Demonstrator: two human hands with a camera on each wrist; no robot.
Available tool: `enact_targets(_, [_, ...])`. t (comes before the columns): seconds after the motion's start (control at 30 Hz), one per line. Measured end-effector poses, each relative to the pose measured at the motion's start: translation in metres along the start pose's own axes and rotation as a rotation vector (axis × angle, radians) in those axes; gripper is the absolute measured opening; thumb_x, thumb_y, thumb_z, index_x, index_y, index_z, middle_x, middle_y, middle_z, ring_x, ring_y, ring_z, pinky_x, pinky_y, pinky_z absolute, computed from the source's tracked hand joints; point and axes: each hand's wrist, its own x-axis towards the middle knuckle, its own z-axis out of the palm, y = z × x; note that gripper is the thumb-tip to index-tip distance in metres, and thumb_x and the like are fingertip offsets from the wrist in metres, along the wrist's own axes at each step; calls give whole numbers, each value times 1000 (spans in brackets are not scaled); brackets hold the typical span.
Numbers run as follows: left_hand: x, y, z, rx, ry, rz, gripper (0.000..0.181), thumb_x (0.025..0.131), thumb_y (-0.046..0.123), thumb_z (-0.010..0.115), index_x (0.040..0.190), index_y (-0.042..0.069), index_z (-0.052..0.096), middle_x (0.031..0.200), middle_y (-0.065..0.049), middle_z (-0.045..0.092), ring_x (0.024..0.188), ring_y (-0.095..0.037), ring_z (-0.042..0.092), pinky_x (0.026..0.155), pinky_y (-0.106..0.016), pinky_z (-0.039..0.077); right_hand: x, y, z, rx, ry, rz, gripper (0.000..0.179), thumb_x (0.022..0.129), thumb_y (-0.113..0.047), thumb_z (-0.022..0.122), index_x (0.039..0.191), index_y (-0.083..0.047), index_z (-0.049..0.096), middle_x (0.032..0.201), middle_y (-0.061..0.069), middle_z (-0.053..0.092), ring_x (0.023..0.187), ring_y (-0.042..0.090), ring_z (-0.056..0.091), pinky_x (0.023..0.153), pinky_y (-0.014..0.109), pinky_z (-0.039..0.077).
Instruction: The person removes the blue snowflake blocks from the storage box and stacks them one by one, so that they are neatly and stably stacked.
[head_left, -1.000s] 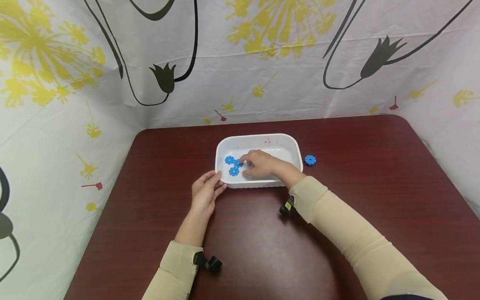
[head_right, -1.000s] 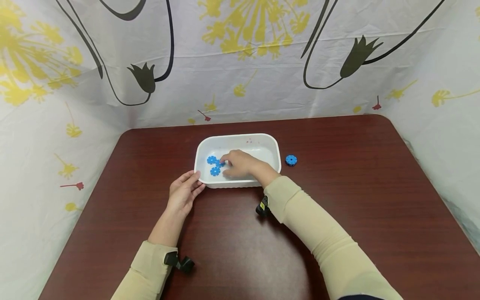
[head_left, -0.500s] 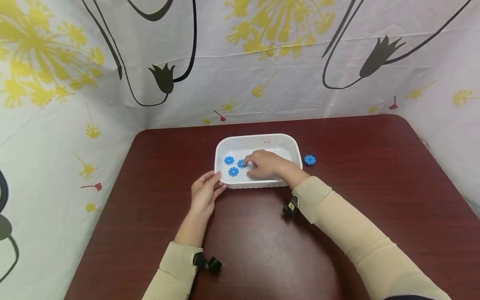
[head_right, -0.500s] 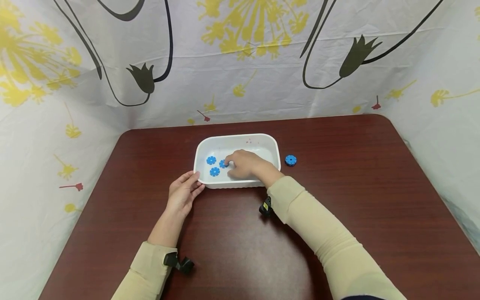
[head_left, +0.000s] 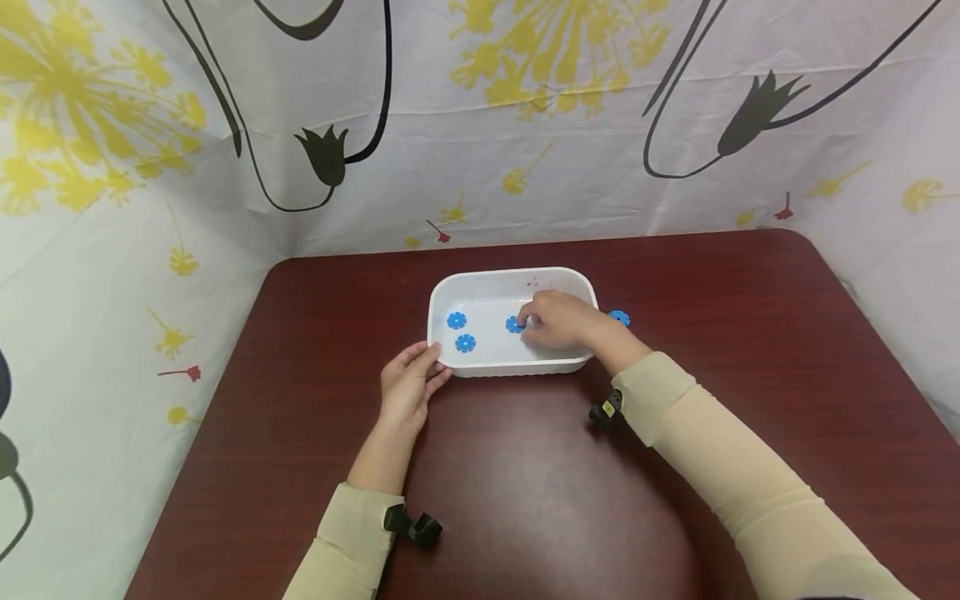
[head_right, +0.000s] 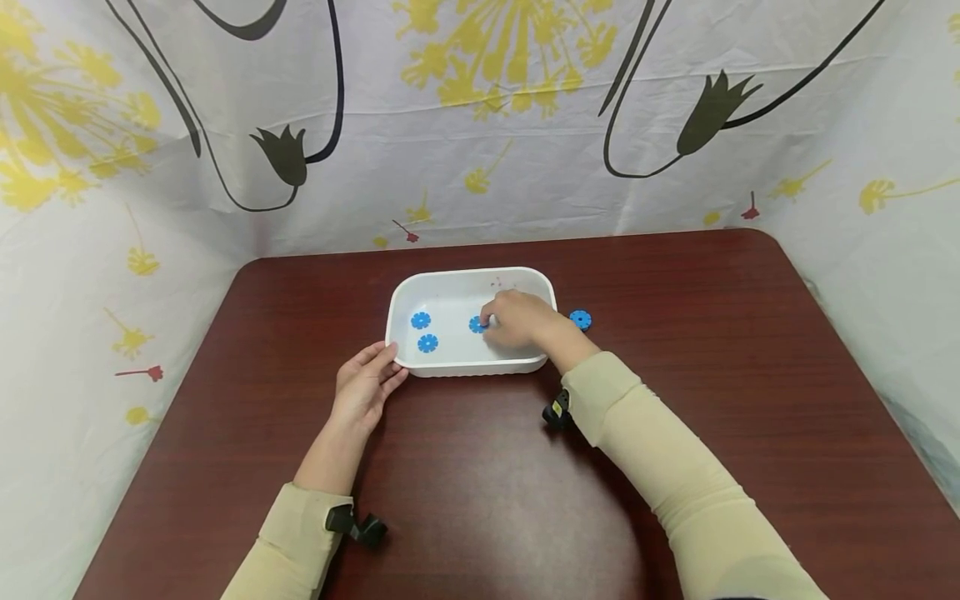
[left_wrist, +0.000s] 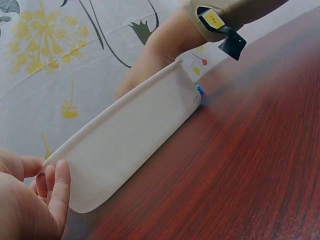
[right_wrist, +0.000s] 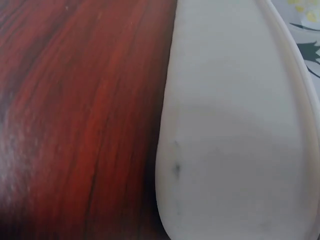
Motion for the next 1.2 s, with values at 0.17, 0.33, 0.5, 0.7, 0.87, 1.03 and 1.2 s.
enact_targets(0.17, [0,0,0,7,-1,0,30,95,10,72,119,-1,59,95,-12,61,73,-14,64,75,-29,64,2,4,1,18,54,-11,25,90,-23,76,109,-8,73,90,6,59,88,23,54,81,40,50])
enact_targets(0.33, [0,-1,0,5,-7,-1,30,94,10,73,118,0,59,96,-12,61,73,-14,64,75,-30,64,6,6,5,30,87,11,32,90,-22,76,114,-3,69,90,7,58,93,24,53,85,41,48])
enact_targets(0.5, [0,-1,0,2,-8,-2,29,94,9,73,117,0,59,94,-12,62,72,-14,64,75,-29,64,8,6,7,42,30,39,33,90,-23,77,115,-3,68,94,8,56,95,25,51,89,41,48])
enact_targets(0.7, [-1,1,1,8,-4,-7,27,95,8,72,118,0,60,96,-13,62,72,-14,64,76,-30,64,9,8,8,139,18,30,31,86,-17,79,106,-5,60,98,9,57,95,25,52,90,40,48])
enact_targets(0.87, [0,1,1,6,-6,-6,28,95,8,72,118,0,59,96,-13,61,71,-14,64,75,-30,64,11,10,10,190,40,-2,32,85,-12,80,103,-5,54,94,9,61,88,24,55,84,39,49])
enact_targets(1.03, [-1,1,1,8,-3,-6,29,94,9,72,118,0,59,97,-14,61,71,-14,64,75,-30,64,10,9,10,223,28,24,40,88,-11,79,116,-4,52,95,9,65,87,24,57,84,39,49])
enact_targets(1.2, [0,1,0,12,-3,-4,28,95,9,71,119,-1,59,96,-13,61,72,-14,64,75,-29,64,10,7,10,214,10,17,46,89,-14,78,128,-1,56,101,11,67,92,24,58,90,41,51])
